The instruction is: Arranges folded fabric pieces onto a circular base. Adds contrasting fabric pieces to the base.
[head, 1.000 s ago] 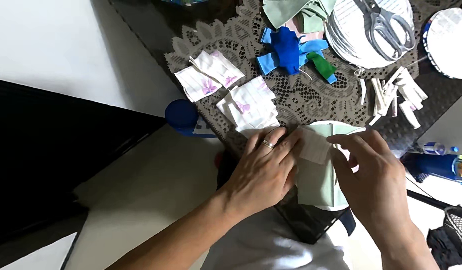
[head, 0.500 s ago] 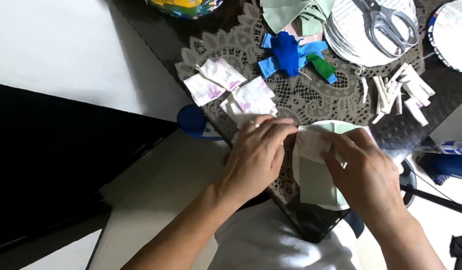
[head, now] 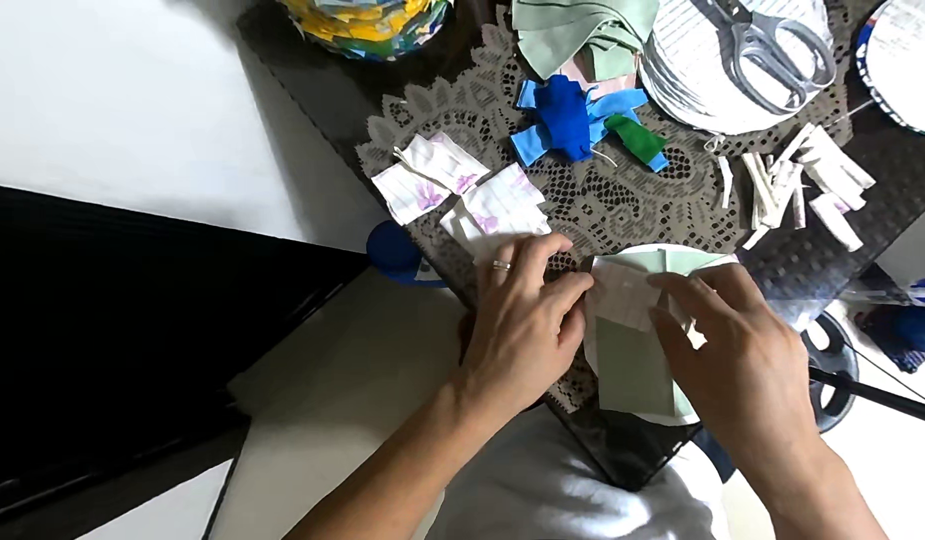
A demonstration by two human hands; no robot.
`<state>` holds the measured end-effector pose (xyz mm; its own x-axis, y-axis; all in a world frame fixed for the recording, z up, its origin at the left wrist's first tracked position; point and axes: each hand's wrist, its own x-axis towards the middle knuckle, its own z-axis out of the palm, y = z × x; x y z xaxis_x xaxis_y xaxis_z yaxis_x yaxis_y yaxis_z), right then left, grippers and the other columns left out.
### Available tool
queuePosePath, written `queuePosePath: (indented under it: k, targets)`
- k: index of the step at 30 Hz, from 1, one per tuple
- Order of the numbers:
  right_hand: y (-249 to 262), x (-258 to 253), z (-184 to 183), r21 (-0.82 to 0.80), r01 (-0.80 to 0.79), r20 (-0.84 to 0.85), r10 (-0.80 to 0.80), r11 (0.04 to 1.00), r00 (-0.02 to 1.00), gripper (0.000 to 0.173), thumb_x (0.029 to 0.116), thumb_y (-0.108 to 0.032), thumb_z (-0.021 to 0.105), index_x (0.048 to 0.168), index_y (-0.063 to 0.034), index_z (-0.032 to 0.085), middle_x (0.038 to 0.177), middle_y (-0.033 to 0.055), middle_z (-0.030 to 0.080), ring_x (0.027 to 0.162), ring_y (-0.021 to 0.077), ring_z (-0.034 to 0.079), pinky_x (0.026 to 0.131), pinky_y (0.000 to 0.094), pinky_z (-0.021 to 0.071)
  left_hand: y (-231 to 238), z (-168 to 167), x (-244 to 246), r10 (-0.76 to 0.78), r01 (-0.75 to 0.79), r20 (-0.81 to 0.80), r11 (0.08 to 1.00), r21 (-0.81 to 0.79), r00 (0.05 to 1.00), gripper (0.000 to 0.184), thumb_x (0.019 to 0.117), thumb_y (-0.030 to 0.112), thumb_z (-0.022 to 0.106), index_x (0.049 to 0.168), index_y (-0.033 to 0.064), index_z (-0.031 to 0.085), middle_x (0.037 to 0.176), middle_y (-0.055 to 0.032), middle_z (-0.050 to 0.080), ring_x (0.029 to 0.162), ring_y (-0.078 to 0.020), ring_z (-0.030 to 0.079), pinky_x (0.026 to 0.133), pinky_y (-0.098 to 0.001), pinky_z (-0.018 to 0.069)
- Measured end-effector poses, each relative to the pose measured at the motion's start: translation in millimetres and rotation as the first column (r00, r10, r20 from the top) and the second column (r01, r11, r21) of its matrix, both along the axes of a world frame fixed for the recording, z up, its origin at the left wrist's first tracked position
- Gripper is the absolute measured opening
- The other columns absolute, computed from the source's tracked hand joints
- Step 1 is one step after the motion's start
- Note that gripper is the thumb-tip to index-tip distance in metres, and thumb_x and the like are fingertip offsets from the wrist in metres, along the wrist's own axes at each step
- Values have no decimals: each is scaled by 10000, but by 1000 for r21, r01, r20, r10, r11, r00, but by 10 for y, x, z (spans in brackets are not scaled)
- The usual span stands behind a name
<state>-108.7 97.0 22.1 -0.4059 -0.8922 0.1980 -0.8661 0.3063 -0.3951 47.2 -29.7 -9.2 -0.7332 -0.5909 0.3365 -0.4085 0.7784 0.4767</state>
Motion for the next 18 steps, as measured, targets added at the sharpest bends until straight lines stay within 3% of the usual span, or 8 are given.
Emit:
queuePosePath:
  k: [3,6,8,10,14,16,17,18]
  targets:
    - [20,-9,-44,21,-19,10,19,1000,1000,241,940,-127,570,1039,-126,789,954,135,675,725,269,665,578,418,527,205,54,-78,9,-10,-20,999,-33,1000,223,949,141,563,1055,113,757,1278,-127,657,1235,-351,576,989,-534,459]
    - [38,-88,58,6,-13,61,12,1000,998,273,974,-144,527,1060,-114,785,1001,129,693,751,233,676,604,397,554,505,137,-267,-19,20,51,1000,-16,999,358,906,75,587,1241,58,713,1393,-150,634,1328,-382,563,1055,-579,448]
    - [81,-183,140,-44,15,81,-11,999,997,265,977,-148,528,1063,-78,769,1016,148,687,734,200,647,595,354,528,634,128,-388,-65,66,148,998,-1,987,483,999,253,531,1425,36,593,1498,-170,547,1428,-382,466,1158,-593,339]
    - [122,-273,210,-76,42,80,-36,996,996,259,989,-145,537,1078,-34,753,1037,178,672,752,168,628,612,290,518,681,44,-478,-113,113,192,993,10,975,652,1033,475,450,1522,44,481,1567,-177,465,1482,-349,397,1207,-580,250]
    - [77,-329,238,-139,24,66,-15,990,998,256,995,-164,540,1059,-22,743,1008,165,651,768,111,581,626,206,464,588,-76,-512,-236,237,163,971,15,958,761,950,576,560,1507,59,501,1579,-173,448,1491,-341,378,1212,-530,266]
    - [-83,-255,273,-149,-50,63,60,987,996,252,993,-186,565,1042,-32,758,997,161,682,774,158,633,640,274,519,517,-17,-474,-322,311,182,946,88,929,732,968,534,559,1493,27,503,1587,-197,427,1516,-373,324,1229,-553,211]
    - [-217,-203,281,-147,-90,63,100,985,993,252,988,-198,576,1030,-42,769,989,152,701,778,191,663,644,329,546,499,25,-452,-345,325,166,936,136,924,684,977,505,570,1449,10,546,1552,-206,470,1510,-385,332,1233,-558,201]
    - [-378,-150,286,-131,-130,75,141,983,987,243,981,-197,587,1030,-50,775,985,142,708,802,228,681,667,395,562,507,40,-426,-328,312,112,940,139,938,604,972,482,595,1342,6,636,1448,-204,575,1465,-389,409,1223,-559,238]
